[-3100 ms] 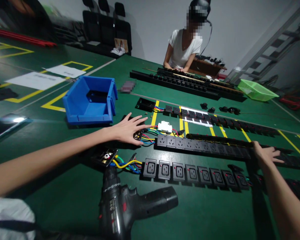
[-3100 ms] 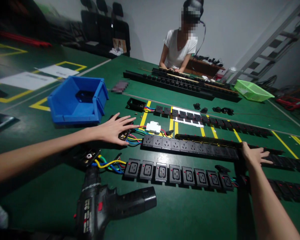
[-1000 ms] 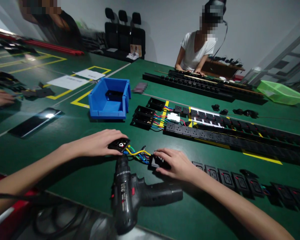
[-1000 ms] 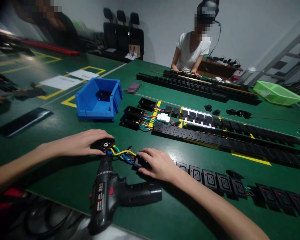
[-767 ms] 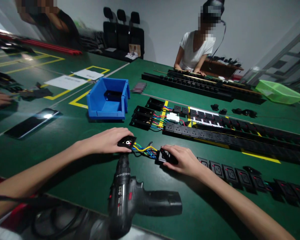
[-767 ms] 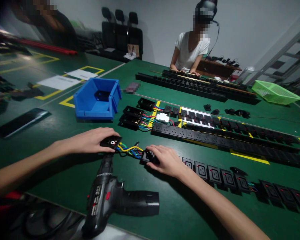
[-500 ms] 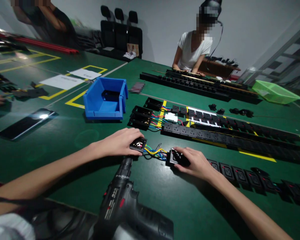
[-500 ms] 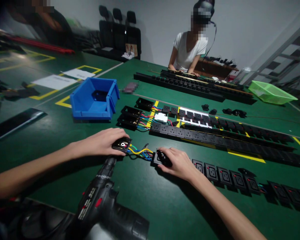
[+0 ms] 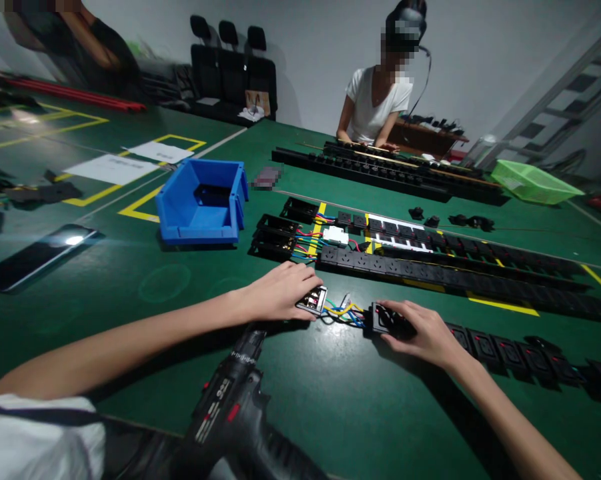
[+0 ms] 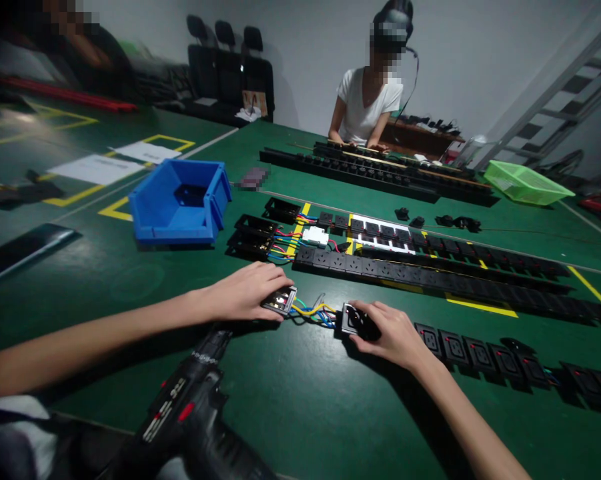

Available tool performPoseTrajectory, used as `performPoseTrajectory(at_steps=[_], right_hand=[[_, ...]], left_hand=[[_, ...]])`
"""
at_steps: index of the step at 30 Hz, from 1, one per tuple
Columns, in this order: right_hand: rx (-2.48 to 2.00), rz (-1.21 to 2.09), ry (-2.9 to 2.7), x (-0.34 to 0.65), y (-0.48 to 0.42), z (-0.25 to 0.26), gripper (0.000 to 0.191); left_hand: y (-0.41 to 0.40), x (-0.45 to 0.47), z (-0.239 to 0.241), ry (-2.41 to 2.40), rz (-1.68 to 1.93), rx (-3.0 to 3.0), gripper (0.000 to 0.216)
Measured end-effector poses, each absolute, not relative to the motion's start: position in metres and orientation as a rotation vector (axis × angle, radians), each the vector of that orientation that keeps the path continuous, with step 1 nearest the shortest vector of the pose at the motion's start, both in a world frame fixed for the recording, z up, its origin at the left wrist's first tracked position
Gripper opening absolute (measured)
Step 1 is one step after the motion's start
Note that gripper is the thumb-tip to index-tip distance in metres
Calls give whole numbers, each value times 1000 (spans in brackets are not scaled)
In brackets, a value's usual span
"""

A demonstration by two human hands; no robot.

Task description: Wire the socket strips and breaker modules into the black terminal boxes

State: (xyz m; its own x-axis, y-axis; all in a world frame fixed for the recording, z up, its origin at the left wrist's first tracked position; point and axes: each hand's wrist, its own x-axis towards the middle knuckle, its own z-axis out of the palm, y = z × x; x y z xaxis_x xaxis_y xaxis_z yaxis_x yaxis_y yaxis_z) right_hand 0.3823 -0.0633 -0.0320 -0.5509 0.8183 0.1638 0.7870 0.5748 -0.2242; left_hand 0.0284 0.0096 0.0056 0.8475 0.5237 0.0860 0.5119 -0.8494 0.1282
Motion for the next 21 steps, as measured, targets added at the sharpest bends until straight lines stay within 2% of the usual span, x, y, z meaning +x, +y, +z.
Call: performPoseTrajectory(at_steps=[9,13,16,21], right_hand=[[-1296,154,-2591,400,-79,-27,55],[-1347,122,-2617,392,-75,-24,59],[-1342,81,-2606,379,-68,-24,63],[-1176,82,-2622,346,-51,-20,58]], left_hand=[[-13,37,-1,721,287,2843,58],[-63,36,4,432,244,2816,50],[-108,30,-5,124,161,2672,52],[-145,19,-30,193,36,2627,59]])
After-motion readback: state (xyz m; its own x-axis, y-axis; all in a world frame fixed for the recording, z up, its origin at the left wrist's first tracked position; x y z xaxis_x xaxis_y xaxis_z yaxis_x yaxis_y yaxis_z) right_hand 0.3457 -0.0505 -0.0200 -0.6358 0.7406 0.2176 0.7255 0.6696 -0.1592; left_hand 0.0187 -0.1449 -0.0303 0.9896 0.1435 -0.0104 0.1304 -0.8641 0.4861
